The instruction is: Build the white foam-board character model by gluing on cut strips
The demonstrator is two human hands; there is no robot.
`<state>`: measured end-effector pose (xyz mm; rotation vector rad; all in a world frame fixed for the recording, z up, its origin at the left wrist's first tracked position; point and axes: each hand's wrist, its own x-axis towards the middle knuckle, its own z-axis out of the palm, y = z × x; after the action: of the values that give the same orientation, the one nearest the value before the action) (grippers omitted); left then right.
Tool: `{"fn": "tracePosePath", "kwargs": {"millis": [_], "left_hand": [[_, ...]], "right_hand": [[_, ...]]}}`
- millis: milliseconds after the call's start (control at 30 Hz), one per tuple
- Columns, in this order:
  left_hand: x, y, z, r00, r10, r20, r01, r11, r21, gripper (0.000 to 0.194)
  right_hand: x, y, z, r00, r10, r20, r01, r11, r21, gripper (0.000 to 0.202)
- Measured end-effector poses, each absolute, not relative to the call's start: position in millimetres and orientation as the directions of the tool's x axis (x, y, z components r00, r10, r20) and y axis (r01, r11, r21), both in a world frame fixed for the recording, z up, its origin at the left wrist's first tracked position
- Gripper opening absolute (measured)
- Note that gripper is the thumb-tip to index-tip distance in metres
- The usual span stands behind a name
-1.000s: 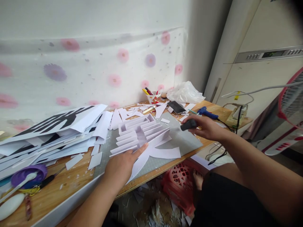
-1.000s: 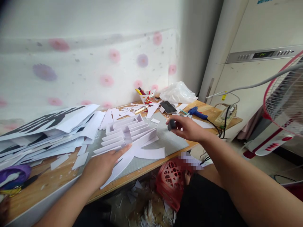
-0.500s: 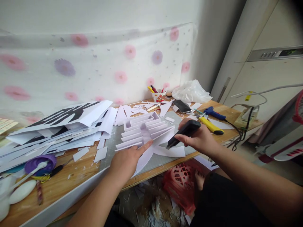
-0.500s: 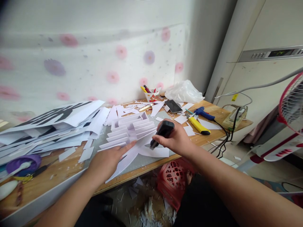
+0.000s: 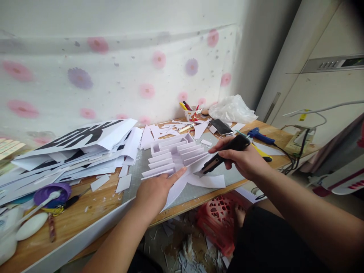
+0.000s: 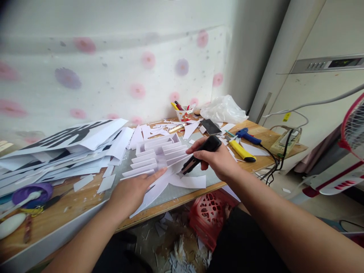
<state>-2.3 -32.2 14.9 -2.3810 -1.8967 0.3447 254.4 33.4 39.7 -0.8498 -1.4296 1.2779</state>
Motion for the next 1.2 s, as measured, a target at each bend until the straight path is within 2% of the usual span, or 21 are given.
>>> {"fn": "tracePosePath", "kwargs": {"millis": [67,167,233,333,400,467,533,700,900,1200], "left_hand": [[-2,-32,15,0.215,0.969,-0.119,0.952,-0.236,-0.195,0.088],[-1,-33,17,0.204,0.971,-0.127,0.952,-0.227,-0.204,0.091],[0,-33,17,0.198,0.971,-0.134,0.952,-0.223,-0.208,0.091],[0,-33,17,0.192,0.971,-0.141,0.950,-0.220,-0.222,0.084],[-1,-33,16,0.186,0.972,-0.145,0.949,-0.216,-0.228,0.080],[-2,-32,15,0.199,0.971,-0.130,0.950,-0.224,-0.219,0.078],[-3,-32,14,0.218,0.969,-0.114,0.949,-0.238,-0.207,0.077],[-2,-32,16,0.216,0.971,-0.107,0.955,-0.232,-0.183,0.077],[-2,-32,16,0.222,0.970,-0.098,0.952,-0.238,-0.192,0.074],[-4,-32,14,0.240,0.966,-0.093,0.948,-0.254,-0.191,0.074]], "right_hand": [[257,32,41,-0.307,0.931,0.200,-0.132,0.166,-0.977,0.018],[263,32,43,-0.410,0.896,0.171,-0.104,0.140,-0.985,0.030],[266,31,43,-0.465,0.873,0.149,-0.029,0.153,-0.988,0.035],[267,27,46,-0.496,0.861,0.115,0.103,0.190,-0.976,0.028],[264,23,47,-0.442,0.875,0.199,0.191,0.308,-0.932,0.026],[260,19,47,-0.341,0.864,0.371,0.301,0.474,-0.828,0.026],[255,17,44,-0.262,0.841,0.474,0.379,0.541,-0.751,0.024],[242,20,31,-0.235,0.854,0.465,0.381,0.521,-0.764,0.023],[229,21,26,-0.254,0.815,0.521,0.509,0.571,-0.644,0.020],[220,24,20,-0.280,0.754,0.594,0.526,0.638,-0.563,0.017]]}}
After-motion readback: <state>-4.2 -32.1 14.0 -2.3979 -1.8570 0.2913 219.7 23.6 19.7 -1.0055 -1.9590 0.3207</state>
